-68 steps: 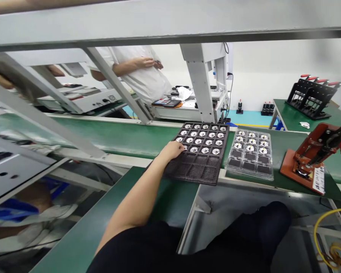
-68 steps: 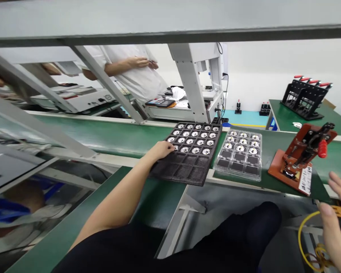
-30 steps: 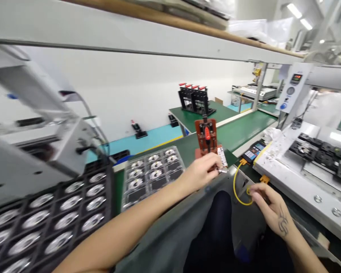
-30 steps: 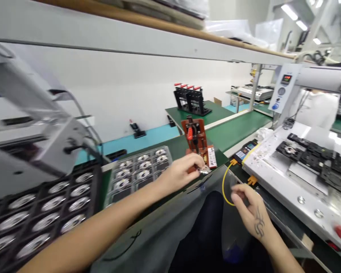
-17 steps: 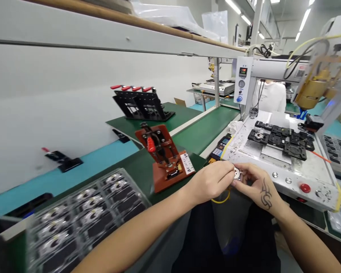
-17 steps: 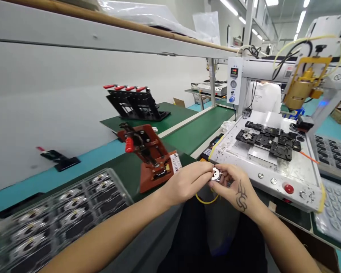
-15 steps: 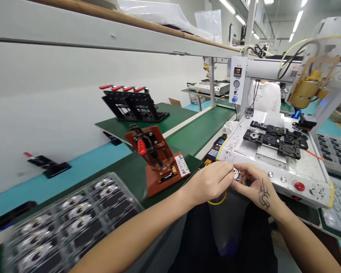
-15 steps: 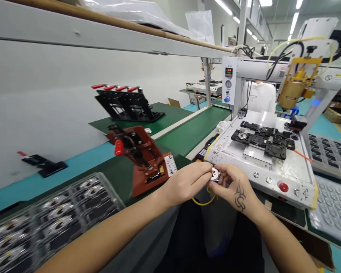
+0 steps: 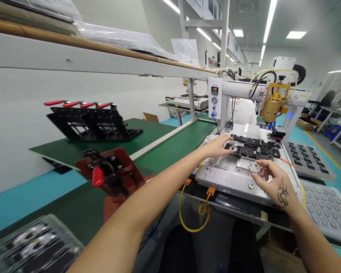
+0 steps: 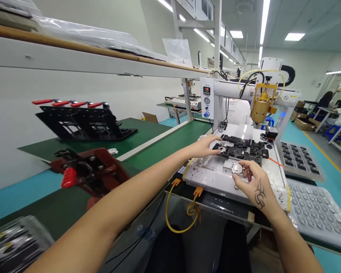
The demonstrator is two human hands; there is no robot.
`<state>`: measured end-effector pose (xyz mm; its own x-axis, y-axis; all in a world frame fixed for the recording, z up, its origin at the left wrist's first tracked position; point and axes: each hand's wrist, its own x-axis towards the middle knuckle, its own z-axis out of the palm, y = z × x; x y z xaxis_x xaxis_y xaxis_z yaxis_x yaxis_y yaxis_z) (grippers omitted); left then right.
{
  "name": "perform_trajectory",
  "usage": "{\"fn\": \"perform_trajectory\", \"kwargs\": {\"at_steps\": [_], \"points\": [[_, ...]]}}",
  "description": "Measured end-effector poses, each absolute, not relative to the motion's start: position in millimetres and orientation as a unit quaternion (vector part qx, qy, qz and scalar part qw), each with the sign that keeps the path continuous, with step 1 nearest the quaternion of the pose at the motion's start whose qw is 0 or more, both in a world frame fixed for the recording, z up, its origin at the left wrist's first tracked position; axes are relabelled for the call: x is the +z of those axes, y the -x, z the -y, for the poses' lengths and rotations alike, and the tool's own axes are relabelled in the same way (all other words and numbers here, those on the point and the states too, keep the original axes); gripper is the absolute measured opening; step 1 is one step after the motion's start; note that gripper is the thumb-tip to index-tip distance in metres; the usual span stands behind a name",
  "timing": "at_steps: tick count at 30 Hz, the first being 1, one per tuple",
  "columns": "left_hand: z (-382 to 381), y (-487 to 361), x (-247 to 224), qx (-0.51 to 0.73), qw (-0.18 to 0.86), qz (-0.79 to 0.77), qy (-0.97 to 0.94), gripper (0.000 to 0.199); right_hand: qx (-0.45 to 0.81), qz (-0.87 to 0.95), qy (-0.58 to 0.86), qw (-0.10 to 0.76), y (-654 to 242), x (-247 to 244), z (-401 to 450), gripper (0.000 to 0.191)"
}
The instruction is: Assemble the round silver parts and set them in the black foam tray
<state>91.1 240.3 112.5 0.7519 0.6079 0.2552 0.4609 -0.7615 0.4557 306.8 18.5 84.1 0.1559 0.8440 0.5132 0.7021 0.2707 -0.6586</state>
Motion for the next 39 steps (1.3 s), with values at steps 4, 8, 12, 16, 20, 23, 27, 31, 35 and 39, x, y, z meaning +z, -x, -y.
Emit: {"fn": "perform_trajectory", "kwargs": {"at_steps": [4, 8, 12, 16, 20, 23, 27, 31, 35, 39], "points": [[-278, -114, 120, 0.115, 0.208, -0.28, -0.93, 0.049, 0.069, 0.636, 0.607, 0.471, -326, 81, 1, 0.045], [-291, -119, 121, 0.103, 0.216, -0.262, -0.935, 0.034, 0.075, 0.616, 0.618, 0.482, -342, 77, 9, 0.048], [-287, -118, 123, 0.149, 0.209, -0.249, -0.934, 0.03, 0.058, 0.619, 0.63, 0.465, -344, 85, -16, 0.046], [-268, -106, 131, 0.25, 0.192, -0.241, -0.918, 0.033, 0.026, 0.663, 0.621, 0.417, -335, 92, -72, 0.038], [-235, -82, 141, 0.35, 0.205, -0.204, -0.891, 0.031, 0.016, 0.724, 0.602, 0.337, -324, 96, -137, 0.029], [-207, -61, 145, 0.409, 0.222, -0.168, -0.869, 0.028, 0.04, 0.738, 0.605, 0.295, -317, 100, -175, 0.027], [-177, -32, 142, 0.42, 0.218, -0.175, -0.863, 0.027, 0.076, 0.747, 0.618, 0.235, -312, 102, -201, 0.027], [-159, -10, 133, 0.43, 0.208, -0.189, -0.858, 0.026, 0.09, 0.752, 0.622, 0.198, -310, 100, -208, 0.028], [-147, 6, 119, 0.427, 0.211, -0.198, -0.856, 0.025, 0.077, 0.763, 0.613, 0.187, -312, 96, -207, 0.025], [-137, 18, 109, 0.435, 0.224, -0.209, -0.847, 0.026, 0.037, 0.769, 0.611, 0.186, -311, 91, -205, 0.026]]}}
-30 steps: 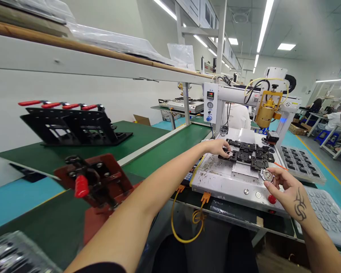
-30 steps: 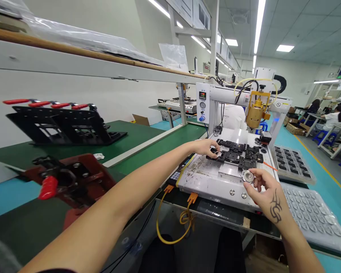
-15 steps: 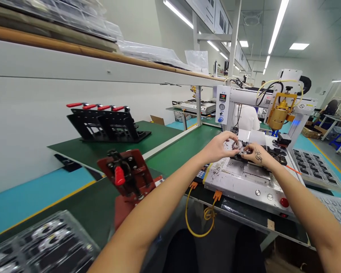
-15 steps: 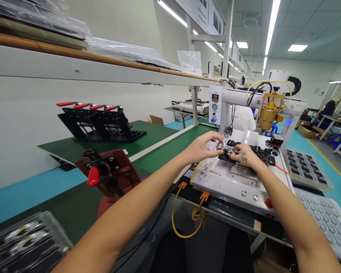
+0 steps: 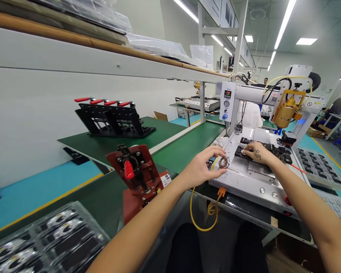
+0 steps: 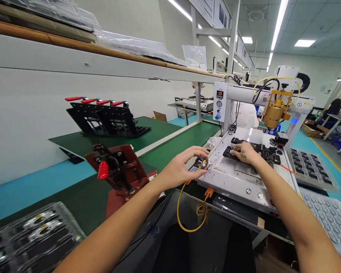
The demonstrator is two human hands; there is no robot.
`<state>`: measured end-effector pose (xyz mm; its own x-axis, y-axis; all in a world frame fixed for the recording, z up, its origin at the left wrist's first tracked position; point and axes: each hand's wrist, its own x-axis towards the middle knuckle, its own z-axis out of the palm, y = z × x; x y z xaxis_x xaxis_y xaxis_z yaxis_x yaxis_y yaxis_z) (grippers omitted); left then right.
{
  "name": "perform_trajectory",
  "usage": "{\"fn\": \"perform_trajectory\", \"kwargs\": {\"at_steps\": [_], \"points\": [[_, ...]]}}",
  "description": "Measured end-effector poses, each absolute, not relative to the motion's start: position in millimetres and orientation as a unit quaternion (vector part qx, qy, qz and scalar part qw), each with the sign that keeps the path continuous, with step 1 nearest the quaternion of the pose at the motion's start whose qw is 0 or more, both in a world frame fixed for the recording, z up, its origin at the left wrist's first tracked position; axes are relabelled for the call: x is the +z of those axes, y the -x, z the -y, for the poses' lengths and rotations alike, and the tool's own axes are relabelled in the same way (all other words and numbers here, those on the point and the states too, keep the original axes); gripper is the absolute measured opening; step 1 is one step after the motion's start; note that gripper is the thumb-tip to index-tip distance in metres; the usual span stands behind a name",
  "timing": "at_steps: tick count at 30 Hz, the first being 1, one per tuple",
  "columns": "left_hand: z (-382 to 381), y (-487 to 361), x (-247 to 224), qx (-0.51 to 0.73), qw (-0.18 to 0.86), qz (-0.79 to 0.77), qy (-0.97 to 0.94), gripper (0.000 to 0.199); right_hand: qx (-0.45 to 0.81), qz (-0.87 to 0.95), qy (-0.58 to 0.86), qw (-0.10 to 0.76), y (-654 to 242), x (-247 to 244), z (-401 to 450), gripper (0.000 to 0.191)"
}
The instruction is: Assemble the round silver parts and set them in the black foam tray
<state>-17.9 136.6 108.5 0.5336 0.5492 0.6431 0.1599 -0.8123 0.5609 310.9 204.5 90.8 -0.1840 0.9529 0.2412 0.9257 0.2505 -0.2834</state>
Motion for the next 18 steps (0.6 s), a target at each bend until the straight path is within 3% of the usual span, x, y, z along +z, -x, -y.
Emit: {"fn": "perform_trajectory", "kwargs": {"at_steps": [6, 11, 14, 18], "points": [[-124, 8, 100, 0.454, 0.29, -0.227, -0.811, 0.033, -0.028, 0.75, 0.626, 0.212, -301, 94, -195, 0.026], [-108, 1, 59, 0.439, 0.427, -0.232, -0.756, 0.044, -0.105, 0.685, 0.646, 0.319, -336, 94, -105, 0.042], [-97, 5, 21, 0.424, 0.436, -0.273, -0.746, 0.042, -0.184, 0.578, 0.662, 0.44, -371, 67, -20, 0.035], [-82, -16, -24, 0.356, 0.452, -0.294, -0.763, 0.037, -0.212, 0.467, 0.736, 0.441, -402, 7, 55, 0.048]]}}
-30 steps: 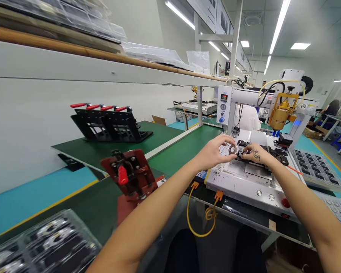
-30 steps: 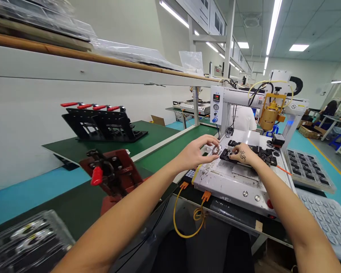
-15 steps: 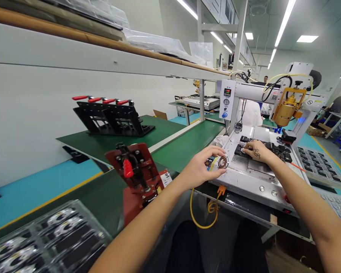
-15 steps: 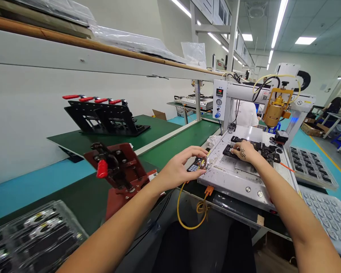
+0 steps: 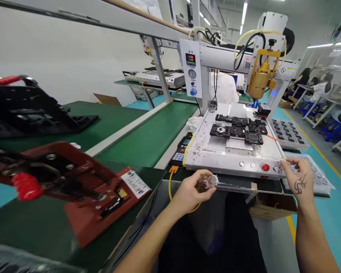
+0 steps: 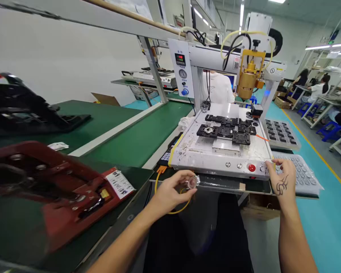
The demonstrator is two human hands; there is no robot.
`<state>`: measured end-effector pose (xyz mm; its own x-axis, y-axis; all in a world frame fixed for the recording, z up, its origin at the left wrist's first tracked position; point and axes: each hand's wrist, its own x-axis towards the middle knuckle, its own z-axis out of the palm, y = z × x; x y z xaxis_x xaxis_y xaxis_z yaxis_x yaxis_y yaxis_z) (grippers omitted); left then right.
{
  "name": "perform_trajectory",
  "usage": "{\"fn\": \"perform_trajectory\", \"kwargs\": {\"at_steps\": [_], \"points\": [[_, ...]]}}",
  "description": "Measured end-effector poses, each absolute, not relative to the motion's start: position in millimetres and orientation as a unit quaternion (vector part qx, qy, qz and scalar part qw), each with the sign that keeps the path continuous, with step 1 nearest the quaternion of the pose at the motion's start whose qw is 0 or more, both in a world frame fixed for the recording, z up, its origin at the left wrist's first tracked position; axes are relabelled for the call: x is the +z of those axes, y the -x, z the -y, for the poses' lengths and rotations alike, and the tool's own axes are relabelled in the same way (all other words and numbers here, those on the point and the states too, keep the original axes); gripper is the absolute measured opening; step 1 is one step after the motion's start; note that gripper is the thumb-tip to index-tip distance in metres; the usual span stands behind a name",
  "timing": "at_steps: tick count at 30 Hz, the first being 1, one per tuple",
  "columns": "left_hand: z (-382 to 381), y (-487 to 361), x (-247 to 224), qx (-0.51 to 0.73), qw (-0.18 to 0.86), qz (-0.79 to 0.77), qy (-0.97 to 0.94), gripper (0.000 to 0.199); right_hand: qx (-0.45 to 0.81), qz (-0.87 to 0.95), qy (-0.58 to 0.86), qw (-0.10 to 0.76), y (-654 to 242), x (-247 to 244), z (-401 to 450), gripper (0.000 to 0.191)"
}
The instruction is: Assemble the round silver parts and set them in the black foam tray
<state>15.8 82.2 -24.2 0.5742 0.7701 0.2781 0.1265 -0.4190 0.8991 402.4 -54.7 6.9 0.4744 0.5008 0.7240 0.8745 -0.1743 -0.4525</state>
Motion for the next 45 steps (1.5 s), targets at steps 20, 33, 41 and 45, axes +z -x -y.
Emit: {"fn": "perform_trajectory", "kwargs": {"at_steps": [20, 33, 41, 45], "points": [[-49, -68, -105, 0.25, 0.305, -0.157, -0.905, 0.041, 0.036, 0.688, 0.603, 0.401, -286, -94, 36, 0.021], [-74, -82, -115, 0.222, 0.35, -0.134, -0.9, 0.046, -0.004, 0.737, 0.594, 0.322, -293, -108, 28, 0.026], [-82, -81, -110, 0.187, 0.407, -0.121, -0.886, 0.038, -0.068, 0.772, 0.52, 0.36, -303, -150, 34, 0.031], [-85, -79, -109, 0.179, 0.421, -0.113, -0.882, 0.036, -0.088, 0.766, 0.51, 0.382, -299, -163, 56, 0.027]]}}
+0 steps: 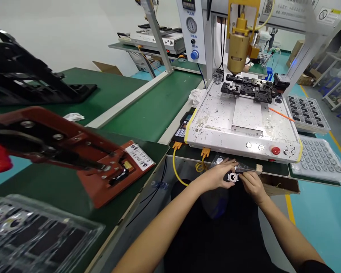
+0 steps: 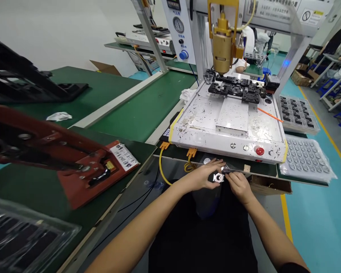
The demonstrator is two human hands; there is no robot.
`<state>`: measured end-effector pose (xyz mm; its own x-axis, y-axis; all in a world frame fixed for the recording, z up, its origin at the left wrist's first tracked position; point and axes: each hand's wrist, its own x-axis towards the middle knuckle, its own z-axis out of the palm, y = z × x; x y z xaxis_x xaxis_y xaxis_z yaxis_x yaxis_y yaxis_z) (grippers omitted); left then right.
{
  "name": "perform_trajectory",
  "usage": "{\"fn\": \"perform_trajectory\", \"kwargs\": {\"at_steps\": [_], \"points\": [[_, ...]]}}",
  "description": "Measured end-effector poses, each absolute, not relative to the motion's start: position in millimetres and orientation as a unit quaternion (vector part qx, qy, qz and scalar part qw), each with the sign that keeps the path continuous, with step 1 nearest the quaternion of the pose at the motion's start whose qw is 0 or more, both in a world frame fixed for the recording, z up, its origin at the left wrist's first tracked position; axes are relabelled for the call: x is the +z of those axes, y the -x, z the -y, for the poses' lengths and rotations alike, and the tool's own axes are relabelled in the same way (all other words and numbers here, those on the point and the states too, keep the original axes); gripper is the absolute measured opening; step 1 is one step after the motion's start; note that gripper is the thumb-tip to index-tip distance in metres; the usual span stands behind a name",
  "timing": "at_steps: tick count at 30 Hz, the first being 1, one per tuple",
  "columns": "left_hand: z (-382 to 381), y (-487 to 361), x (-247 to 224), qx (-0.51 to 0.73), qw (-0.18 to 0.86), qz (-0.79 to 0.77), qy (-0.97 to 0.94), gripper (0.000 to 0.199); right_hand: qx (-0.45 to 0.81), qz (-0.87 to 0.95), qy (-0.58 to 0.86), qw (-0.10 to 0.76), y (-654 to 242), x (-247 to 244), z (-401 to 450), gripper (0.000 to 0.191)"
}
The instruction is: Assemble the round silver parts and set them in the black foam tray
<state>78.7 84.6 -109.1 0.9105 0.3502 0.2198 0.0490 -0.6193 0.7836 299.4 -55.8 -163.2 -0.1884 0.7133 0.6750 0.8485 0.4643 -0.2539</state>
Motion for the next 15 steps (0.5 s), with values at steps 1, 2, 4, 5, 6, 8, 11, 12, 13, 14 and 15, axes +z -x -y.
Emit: {"fn": "perform_trajectory", "kwargs": {"at_steps": [1, 2, 4, 5, 6, 8, 11, 12, 13, 14, 15], "points": [[-84, -79, -109, 0.183, 0.423, -0.119, -0.88, 0.035, -0.091, 0.76, 0.517, 0.384, -298, -162, 63, 0.026], [-83, -80, -110, 0.191, 0.42, -0.129, -0.878, 0.035, -0.092, 0.753, 0.526, 0.386, -296, -159, 69, 0.025], [-82, -85, -112, 0.216, 0.399, -0.153, -0.878, 0.035, -0.094, 0.739, 0.545, 0.385, -293, -151, 78, 0.025], [-81, -89, -113, 0.229, 0.383, -0.165, -0.879, 0.036, -0.092, 0.735, 0.553, 0.382, -292, -147, 80, 0.024], [-81, -91, -115, 0.24, 0.369, -0.174, -0.881, 0.036, -0.084, 0.733, 0.56, 0.377, -291, -143, 80, 0.022], [-84, -94, -116, 0.255, 0.353, -0.182, -0.882, 0.036, -0.058, 0.733, 0.573, 0.361, -290, -137, 76, 0.019], [-91, -85, -112, 0.252, 0.354, -0.167, -0.885, 0.035, -0.023, 0.734, 0.59, 0.336, -290, -133, 68, 0.018], [-93, -79, -110, 0.249, 0.353, -0.161, -0.887, 0.035, -0.021, 0.731, 0.595, 0.333, -290, -133, 66, 0.019], [-94, -72, -108, 0.247, 0.349, -0.161, -0.889, 0.034, -0.021, 0.727, 0.601, 0.332, -290, -133, 64, 0.018], [-94, -65, -105, 0.249, 0.343, -0.165, -0.891, 0.035, -0.02, 0.72, 0.608, 0.333, -289, -132, 63, 0.018], [-92, -58, -102, 0.254, 0.338, -0.17, -0.891, 0.036, -0.019, 0.712, 0.616, 0.338, -288, -132, 61, 0.017]]}}
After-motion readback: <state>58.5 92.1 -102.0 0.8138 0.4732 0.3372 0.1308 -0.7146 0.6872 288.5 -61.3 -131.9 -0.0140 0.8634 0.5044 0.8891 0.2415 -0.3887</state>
